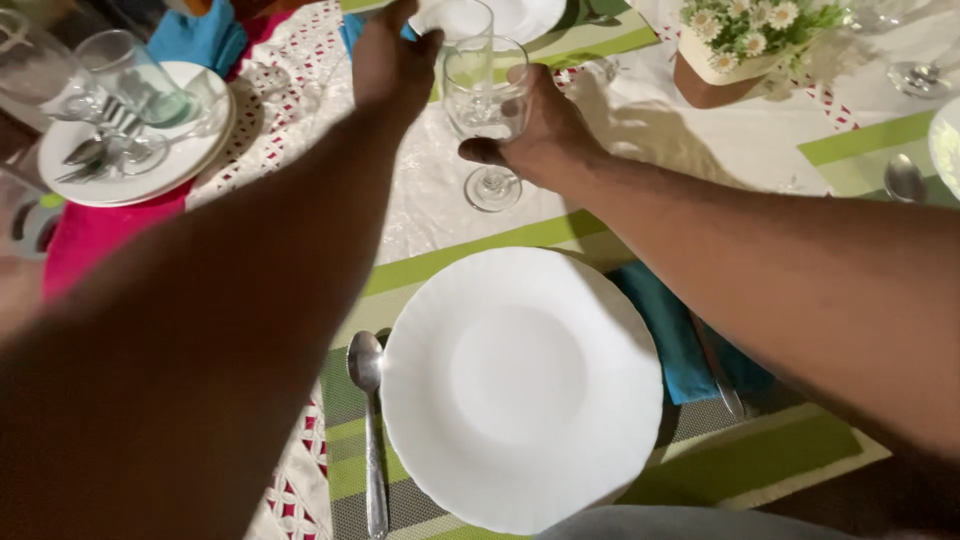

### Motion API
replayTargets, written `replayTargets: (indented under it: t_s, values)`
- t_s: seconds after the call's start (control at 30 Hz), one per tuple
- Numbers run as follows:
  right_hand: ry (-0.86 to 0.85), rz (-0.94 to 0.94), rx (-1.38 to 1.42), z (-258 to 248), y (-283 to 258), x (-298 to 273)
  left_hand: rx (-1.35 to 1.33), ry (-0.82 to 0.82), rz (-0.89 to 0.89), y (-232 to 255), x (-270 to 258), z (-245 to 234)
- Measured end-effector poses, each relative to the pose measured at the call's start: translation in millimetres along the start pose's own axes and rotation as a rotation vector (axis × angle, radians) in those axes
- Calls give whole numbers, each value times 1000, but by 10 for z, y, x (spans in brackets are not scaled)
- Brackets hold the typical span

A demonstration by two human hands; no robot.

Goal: Setting a dining table with plates, napkins, and cutlery.

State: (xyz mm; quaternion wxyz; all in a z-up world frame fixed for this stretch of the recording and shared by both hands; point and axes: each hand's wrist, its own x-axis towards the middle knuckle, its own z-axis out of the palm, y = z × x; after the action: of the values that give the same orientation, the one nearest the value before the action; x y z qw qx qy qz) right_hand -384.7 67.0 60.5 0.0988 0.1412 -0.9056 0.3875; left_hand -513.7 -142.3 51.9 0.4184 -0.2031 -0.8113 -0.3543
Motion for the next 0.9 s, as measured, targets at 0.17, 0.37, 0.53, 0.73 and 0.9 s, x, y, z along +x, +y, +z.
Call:
replayTargets:
  t_s: [0.17, 0.37, 0.53, 0.73, 0.9]
  values:
    - [17, 85, 52, -57, -314, -174, -486, -134, -984, 627, -227, -238]
    - [27, 102, 77, -11, -237, -181, -607, -274, -1100, 867, -476, -409]
    - [22, 124, -1, -43, -310, -128, -637, -340, -1099, 1027, -561, -508]
    - [-7, 118, -99, -52, -74, -15, -673, -401, -1201, 1226, -539, -541]
    - [-151, 226, -83, -284, -308, -119, -621, -431, -1306, 1282, -516, -646]
